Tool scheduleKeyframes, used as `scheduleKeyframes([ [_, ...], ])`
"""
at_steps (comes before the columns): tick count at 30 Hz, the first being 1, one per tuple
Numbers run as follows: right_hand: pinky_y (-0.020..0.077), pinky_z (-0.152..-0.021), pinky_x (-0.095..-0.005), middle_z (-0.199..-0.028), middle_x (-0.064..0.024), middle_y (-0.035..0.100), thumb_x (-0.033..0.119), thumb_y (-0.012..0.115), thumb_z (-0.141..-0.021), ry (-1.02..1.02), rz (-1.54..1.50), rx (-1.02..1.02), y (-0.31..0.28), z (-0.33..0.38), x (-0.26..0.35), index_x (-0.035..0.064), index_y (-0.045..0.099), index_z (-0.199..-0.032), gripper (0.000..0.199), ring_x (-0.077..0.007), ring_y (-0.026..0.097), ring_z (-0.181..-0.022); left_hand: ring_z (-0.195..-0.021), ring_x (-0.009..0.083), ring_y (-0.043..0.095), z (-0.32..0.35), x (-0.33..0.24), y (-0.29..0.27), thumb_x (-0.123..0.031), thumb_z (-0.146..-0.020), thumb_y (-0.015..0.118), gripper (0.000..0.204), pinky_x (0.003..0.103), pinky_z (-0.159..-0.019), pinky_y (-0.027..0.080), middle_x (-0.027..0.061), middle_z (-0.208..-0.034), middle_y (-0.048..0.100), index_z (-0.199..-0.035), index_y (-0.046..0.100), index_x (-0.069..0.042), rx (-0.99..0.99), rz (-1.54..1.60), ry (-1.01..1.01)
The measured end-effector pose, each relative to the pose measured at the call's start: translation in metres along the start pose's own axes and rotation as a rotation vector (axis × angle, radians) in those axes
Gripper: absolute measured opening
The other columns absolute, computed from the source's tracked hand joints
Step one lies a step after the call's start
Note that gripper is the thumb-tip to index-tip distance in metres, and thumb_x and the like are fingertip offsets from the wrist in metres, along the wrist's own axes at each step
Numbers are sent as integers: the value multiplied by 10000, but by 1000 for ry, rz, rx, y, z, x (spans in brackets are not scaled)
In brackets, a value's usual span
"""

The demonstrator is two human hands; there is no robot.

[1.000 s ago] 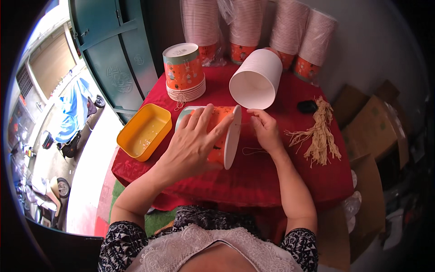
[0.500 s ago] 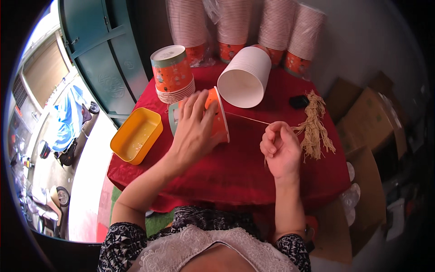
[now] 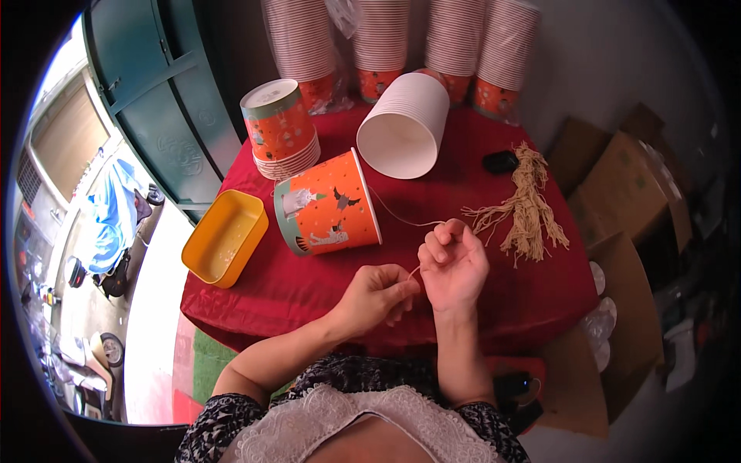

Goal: The recorder is threading strings through holes in paper buckets to attach handles.

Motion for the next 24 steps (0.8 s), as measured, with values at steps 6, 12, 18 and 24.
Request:
scheduleKeyframes([
  [6, 470, -919, -389, -1248, -184, 534, 39, 623, -863, -749, 1931, -92, 17, 31, 22, -8, 645, -1147, 289, -293, 546, -1062, -582, 149, 600, 15, -25, -14, -144, -973, 560, 200, 310, -540, 482, 83, -677, 629, -875, 625, 17, -15, -427, 108],
  [12, 511, -689, -270, -986, -146, 682, 14, 605, -916, -125, 1308, 380, 35, 48, 1, -26, 631, -1126, 215, -163, 645, -790, -672, 364, 642, 22, -53, -11, -91, -896, 584, 132, 403, -609, 498, 220, -742, 626, -890, 626, 34, 66, -584, 368],
  [18, 475, -590, -274, -773, -105, 646, -18, 679, -841, -242, 1433, 369, 34, 47, 6, -18, 641, -906, 75, -153, 616, -664, -674, 387, 632, 30, -68, -18, -78, -874, 599, 106, 430, -596, 491, 216, -715, 603, -858, 618, 25, 59, -805, 415],
  [24, 447, -561, -238, -725, -62, 633, -16, 688, -841, -286, 1414, 292, 25, 46, 13, -12, 649, -874, 51, -91, 573, -624, -771, 353, 653, 44, -125, -17, -47, -795, 648, 158, 425, -611, 505, 191, -827, 638, -935, 610, 15, 12, -1121, 758],
])
Point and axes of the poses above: each hand's wrist, its own z-axis away from the middle knuckle, its own y-axis out of the palm, x = y × z, the point moved 5 cm from there along -z, towards the middle knuckle
